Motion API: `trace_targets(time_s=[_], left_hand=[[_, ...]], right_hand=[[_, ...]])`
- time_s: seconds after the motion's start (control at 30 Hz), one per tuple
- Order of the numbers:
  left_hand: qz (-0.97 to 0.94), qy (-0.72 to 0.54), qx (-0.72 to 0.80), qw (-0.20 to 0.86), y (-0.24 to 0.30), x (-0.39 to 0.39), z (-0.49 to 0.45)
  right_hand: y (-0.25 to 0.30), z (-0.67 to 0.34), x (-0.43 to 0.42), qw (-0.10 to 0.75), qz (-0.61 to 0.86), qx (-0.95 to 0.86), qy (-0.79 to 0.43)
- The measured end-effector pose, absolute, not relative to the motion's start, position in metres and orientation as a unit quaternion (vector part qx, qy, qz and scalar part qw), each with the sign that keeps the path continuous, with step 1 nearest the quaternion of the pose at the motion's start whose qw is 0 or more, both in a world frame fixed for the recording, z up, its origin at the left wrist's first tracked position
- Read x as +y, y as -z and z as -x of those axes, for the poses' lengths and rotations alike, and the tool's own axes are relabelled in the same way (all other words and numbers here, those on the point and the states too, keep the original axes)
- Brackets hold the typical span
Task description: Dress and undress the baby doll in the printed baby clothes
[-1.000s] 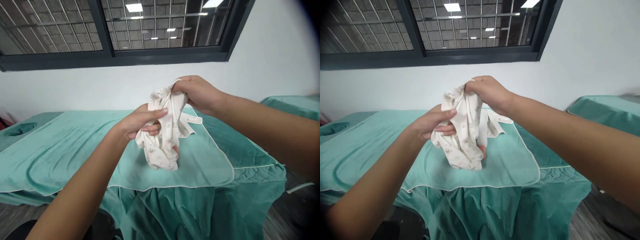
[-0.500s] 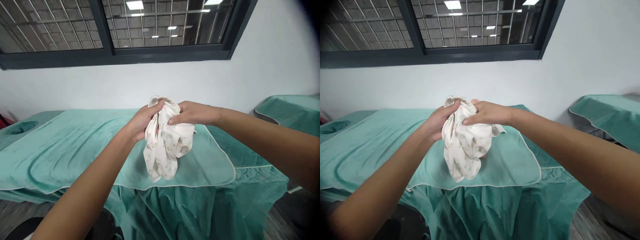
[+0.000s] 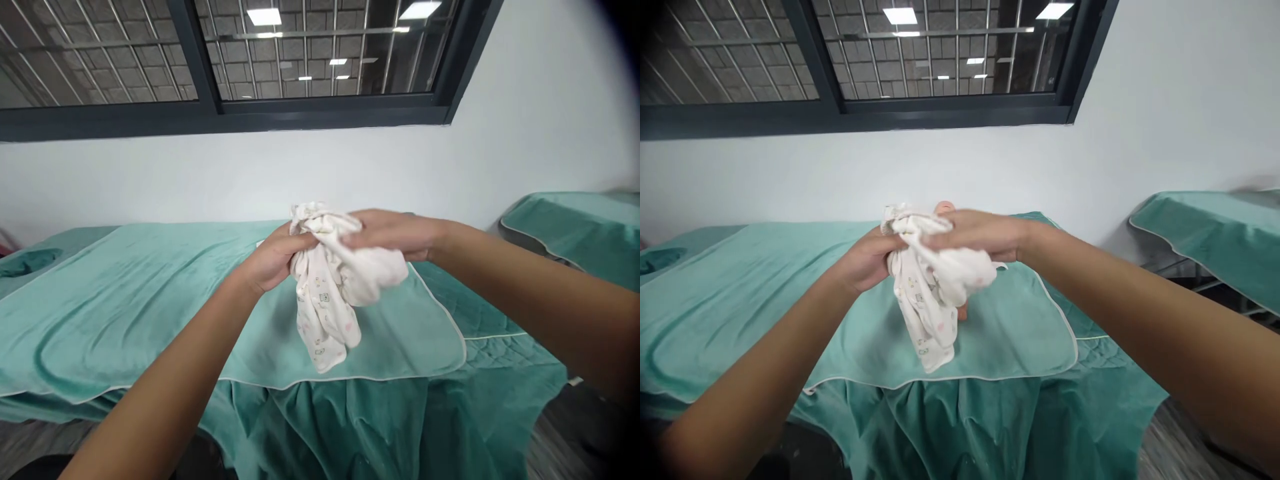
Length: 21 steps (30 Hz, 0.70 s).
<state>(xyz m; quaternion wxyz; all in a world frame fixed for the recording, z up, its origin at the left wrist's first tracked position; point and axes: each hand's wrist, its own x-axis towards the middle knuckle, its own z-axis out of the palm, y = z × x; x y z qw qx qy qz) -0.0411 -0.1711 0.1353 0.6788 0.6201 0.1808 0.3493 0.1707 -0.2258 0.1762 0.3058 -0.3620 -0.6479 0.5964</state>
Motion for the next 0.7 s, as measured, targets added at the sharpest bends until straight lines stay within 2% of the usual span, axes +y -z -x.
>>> trace_targets(time_s=[0.07, 0.13, 0.3, 0.43, 0.53, 0.6, 0.7], left_hand=[[-0.62, -0.356, 0.189, 0.673, -0.136, -0.171, 0.04], [-0.621, -0.338, 0.2, 0.678, -0.135, -0.173, 0.039], [-0.632, -0.257, 0.193, 0.705, -0.126, -0.175, 0.039], [-0.66, -0.213, 0.169, 0.7, -0.123, -0.172, 0.041], [-0.632, -0.296, 0.17, 0.696, -0.125, -0.169, 0.037], [-0.602, -0.361, 0.158, 0.694, -0.129, -0.168, 0.031], [-0.584, -0.403, 0.145, 0.69, -0.135, -0.167, 0.021]], right_hand=[[-0.174, -0.172, -0.229, 0.225, 0.372, -0.683, -0.587], [-0.171, -0.173, -0.229, 0.216, 0.39, -0.693, -0.566], [-0.161, -0.176, -0.221, 0.399, 0.384, -0.613, -0.563], [-0.157, -0.181, -0.217, 0.44, 0.351, -0.57, -0.599], [-0.156, -0.183, -0.22, 0.47, 0.335, -0.558, -0.597], [-0.154, -0.182, -0.223, 0.455, 0.339, -0.566, -0.598], [-0.148, -0.18, -0.226, 0.358, 0.357, -0.618, -0.602]])
